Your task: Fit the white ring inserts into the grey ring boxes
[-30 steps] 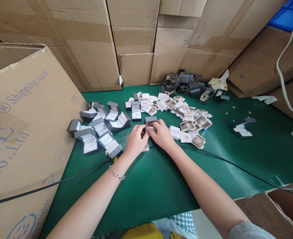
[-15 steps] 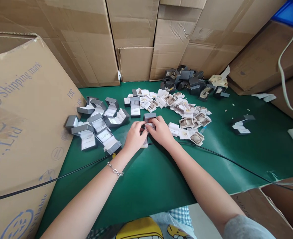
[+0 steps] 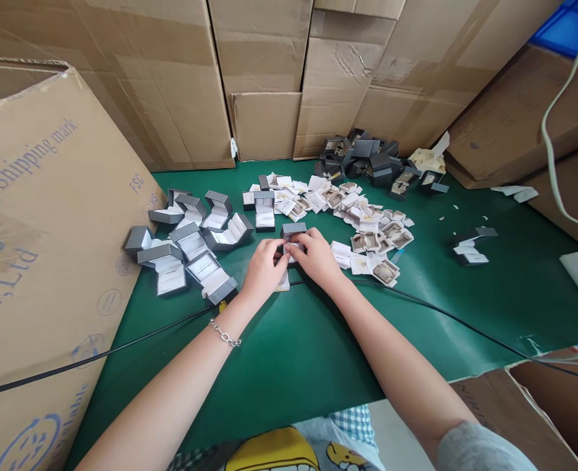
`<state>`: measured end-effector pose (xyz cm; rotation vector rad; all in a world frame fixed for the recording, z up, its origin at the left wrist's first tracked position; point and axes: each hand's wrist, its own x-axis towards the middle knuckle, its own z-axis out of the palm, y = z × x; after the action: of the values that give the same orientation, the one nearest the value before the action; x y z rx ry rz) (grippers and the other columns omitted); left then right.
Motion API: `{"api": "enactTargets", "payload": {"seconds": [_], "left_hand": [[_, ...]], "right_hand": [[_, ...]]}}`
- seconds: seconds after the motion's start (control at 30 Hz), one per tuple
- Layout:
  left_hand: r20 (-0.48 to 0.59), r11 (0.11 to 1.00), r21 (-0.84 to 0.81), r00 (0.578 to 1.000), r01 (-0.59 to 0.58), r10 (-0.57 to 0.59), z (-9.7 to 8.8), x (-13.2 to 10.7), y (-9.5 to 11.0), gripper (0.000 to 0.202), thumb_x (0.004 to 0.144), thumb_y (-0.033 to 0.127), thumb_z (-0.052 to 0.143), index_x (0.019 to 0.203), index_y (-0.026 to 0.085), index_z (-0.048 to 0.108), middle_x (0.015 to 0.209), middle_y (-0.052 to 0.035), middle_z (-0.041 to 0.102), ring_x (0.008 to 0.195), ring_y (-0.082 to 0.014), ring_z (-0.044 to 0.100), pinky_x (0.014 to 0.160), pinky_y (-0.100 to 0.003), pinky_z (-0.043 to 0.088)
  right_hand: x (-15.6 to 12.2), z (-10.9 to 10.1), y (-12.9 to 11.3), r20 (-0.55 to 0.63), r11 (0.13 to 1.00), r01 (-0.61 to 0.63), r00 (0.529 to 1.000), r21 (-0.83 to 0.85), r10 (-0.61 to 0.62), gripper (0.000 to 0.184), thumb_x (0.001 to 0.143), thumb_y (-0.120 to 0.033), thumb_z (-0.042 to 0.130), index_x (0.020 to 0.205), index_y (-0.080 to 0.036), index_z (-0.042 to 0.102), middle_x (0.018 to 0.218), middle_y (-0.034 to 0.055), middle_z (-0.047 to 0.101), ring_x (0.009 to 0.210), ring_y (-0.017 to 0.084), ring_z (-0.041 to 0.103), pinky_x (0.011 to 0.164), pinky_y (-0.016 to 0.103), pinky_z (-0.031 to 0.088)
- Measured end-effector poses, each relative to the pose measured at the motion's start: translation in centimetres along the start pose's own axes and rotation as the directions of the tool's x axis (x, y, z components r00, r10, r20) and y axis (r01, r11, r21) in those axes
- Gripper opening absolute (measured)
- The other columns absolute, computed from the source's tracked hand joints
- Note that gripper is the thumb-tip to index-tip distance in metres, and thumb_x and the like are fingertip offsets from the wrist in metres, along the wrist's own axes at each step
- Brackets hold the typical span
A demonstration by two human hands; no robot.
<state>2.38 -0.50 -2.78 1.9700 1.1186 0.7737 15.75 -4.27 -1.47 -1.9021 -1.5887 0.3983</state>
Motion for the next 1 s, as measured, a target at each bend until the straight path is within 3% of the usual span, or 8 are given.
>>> {"api": "enactTargets", "payload": {"seconds": [0.37,0.63,1.0], "left_hand": [[-0.024,1.000,-0.018,1.000,-0.008,0.008,0.07,-0.02,-0.29,0.018,0.081,0.023,0.051,0.096,0.019,0.059,0.103,-0.0051,0.058,0.077,-0.0104,0.060,0.080,-0.028,0.052],[0.057,0.997,0.057,0.998,-0.045,0.041,0.10,-0.52,0.04,0.041,0.078,0.032,0.058,0.117,0.023,0.053,0.119,-0.0073,0.054,0.094,-0.0171,0.060,0.086,-0.033,0.051],[0.061,0.998,0.069,0.998,0.003,-0.007,0.14,-0.55,0.38,0.037,0.076,0.029,0.060,0.113,0.023,0.056,0.118,-0.0063,0.053,0.097,-0.0185,0.059,0.092,-0.036,0.050]], "right_hand": [[0.09,-0.18,-0.15,0.032,0.999,0.024,0.999,-0.027,-0.023,0.016,0.084,-0.026,0.054,0.091,-0.017,0.064,0.087,0.0037,0.046,0.082,0.015,0.053,0.079,0.028,0.043],[0.10,-0.18,-0.09,0.004,1.000,-0.022,1.000,-0.011,0.022,0.016,0.085,-0.026,0.052,0.090,-0.018,0.065,0.083,0.0031,0.045,0.078,0.015,0.053,0.076,0.028,0.044],[0.25,-0.53,-0.38,0.057,0.994,-0.006,0.998,-0.107,0.012,0.023,0.088,-0.025,0.046,0.089,-0.016,0.067,0.084,0.0064,0.046,0.084,0.018,0.053,0.076,0.030,0.043]]}}
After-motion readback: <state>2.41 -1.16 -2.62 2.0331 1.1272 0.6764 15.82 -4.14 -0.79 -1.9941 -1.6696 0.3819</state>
